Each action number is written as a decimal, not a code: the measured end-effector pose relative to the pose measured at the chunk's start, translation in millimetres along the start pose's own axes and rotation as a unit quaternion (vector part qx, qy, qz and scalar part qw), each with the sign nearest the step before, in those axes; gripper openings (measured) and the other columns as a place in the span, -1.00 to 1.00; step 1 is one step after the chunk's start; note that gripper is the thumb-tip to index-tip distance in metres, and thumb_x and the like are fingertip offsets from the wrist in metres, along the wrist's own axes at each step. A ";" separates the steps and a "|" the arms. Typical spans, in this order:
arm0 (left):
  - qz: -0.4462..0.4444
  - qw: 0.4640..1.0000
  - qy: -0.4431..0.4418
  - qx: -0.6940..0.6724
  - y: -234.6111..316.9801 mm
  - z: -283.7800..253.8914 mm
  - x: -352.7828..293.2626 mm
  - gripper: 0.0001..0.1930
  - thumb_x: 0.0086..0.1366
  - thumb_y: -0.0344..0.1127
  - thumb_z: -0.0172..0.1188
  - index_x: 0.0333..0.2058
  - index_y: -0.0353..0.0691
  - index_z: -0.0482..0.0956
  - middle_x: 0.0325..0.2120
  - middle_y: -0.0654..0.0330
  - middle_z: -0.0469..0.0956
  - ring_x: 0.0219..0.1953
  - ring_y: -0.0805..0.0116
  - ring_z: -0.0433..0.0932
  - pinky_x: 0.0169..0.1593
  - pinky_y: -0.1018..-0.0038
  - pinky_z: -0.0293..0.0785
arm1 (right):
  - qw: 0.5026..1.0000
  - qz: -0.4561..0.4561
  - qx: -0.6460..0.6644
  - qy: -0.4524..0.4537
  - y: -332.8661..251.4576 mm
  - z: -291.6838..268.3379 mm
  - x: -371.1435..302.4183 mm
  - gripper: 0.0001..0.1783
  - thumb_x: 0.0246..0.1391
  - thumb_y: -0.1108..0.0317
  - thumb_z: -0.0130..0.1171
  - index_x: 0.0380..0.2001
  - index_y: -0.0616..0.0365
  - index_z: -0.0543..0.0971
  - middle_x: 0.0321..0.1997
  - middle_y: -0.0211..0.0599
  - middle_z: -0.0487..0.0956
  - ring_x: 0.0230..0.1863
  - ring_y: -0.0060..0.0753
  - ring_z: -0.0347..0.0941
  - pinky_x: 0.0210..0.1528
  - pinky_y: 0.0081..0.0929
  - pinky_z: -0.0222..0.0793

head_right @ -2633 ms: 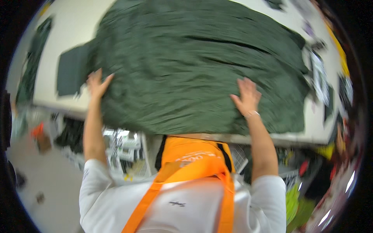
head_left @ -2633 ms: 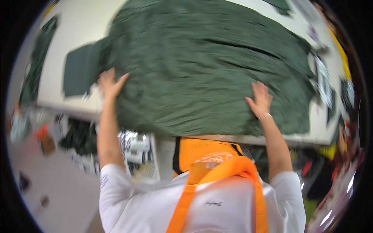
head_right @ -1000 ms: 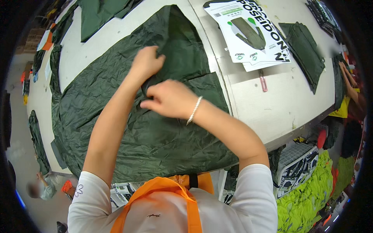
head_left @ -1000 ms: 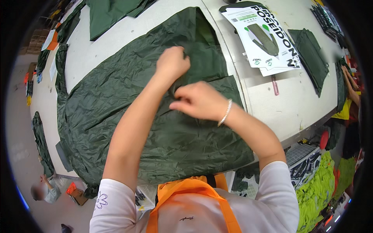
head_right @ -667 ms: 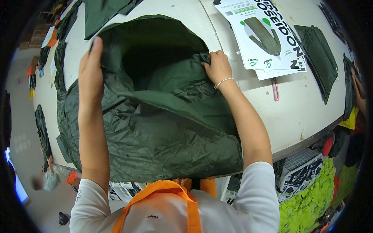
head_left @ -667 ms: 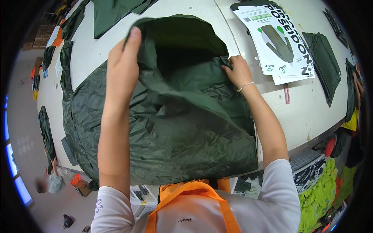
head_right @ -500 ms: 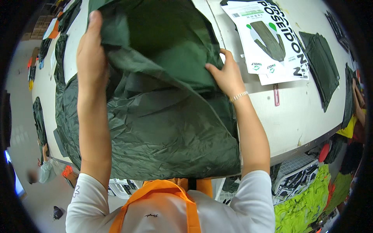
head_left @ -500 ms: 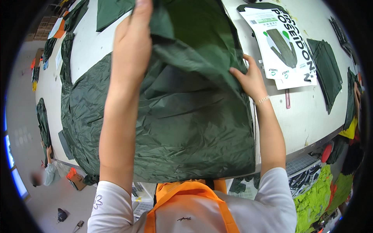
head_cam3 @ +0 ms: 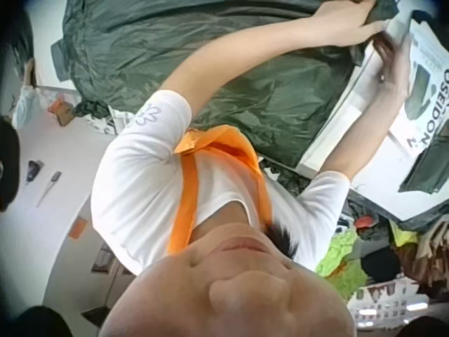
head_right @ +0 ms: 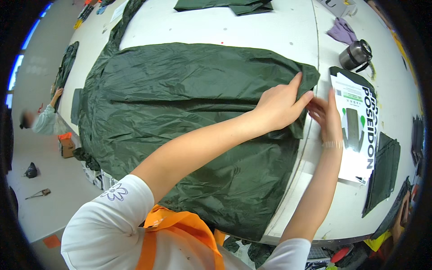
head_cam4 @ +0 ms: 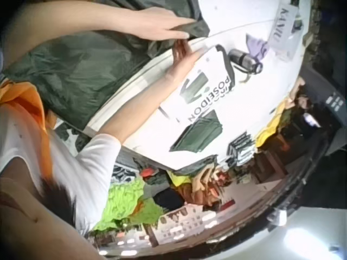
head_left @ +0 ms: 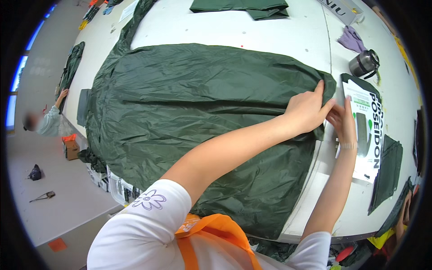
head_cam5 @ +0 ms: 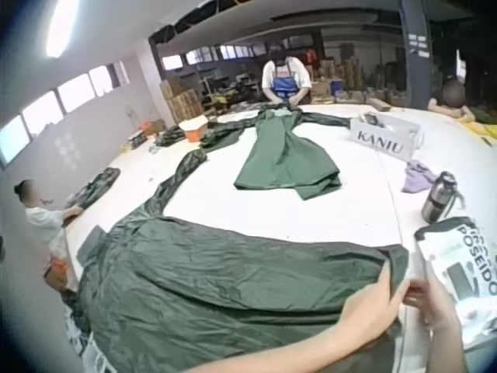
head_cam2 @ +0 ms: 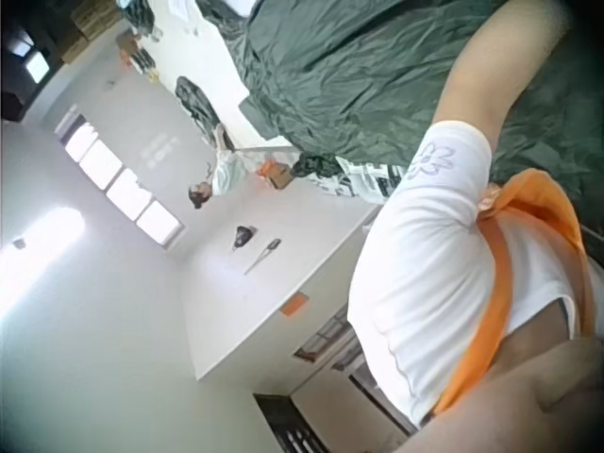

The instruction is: The person folds a dark green jacket on a white table. They smooth the fabric, fold the sleeves inward, fold the body in half, and then fold it into a compact rectangle. The person then places the folded jacket into a plastic packaging bag.

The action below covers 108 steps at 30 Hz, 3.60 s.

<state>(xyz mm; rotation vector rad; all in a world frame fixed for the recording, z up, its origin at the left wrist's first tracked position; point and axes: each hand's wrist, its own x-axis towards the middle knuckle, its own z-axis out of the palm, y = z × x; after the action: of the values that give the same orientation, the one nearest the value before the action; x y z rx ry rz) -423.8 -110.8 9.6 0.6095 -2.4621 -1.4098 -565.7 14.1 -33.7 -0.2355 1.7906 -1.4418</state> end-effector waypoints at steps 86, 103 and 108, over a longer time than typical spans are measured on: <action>-0.354 0.731 0.460 -0.358 -539.4 -527.1 -730.0 0.01 0.13 0.36 0.04 0.30 -0.28 -0.11 0.31 0.12 -0.01 0.32 0.19 -0.01 0.31 0.25 -0.11 | 0.713 -0.118 -0.676 0.143 284.1 275.2 -426.3 -0.05 -0.30 0.84 -0.12 0.30 0.08 0.12 0.39 -0.17 0.07 0.38 -0.09 -0.01 0.34 -0.11 -0.07; -0.330 0.803 0.368 -0.333 -419.8 -703.7 -577.1 -0.40 0.32 0.15 -0.07 0.04 -0.30 0.41 -0.09 0.10 0.52 -0.11 0.27 0.52 -0.01 0.38 0.42 | 0.536 -0.064 -0.827 0.158 119.6 187.9 -301.1 -0.81 -0.26 0.52 0.18 -0.44 0.10 0.56 -0.41 -0.22 0.57 -0.27 -0.12 0.48 -0.09 -0.25 0.30; -0.349 0.856 0.349 -0.153 -417.3 -706.9 -509.8 -0.27 0.29 0.31 -0.22 -0.14 -0.33 0.55 -0.37 0.15 0.62 -0.33 0.48 0.55 -0.15 0.62 0.38 | 0.532 -0.027 -0.819 0.213 100.6 215.5 -193.3 -0.70 0.04 0.41 0.01 -0.11 0.03 0.49 -0.11 -0.20 0.56 0.02 -0.17 0.41 0.19 -0.15 0.16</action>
<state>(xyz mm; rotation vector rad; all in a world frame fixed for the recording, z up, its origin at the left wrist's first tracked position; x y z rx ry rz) 410.2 -598.9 7.3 1.6868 -1.4426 -1.3849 -259.5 3.7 -37.6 -0.8886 2.9701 0.7873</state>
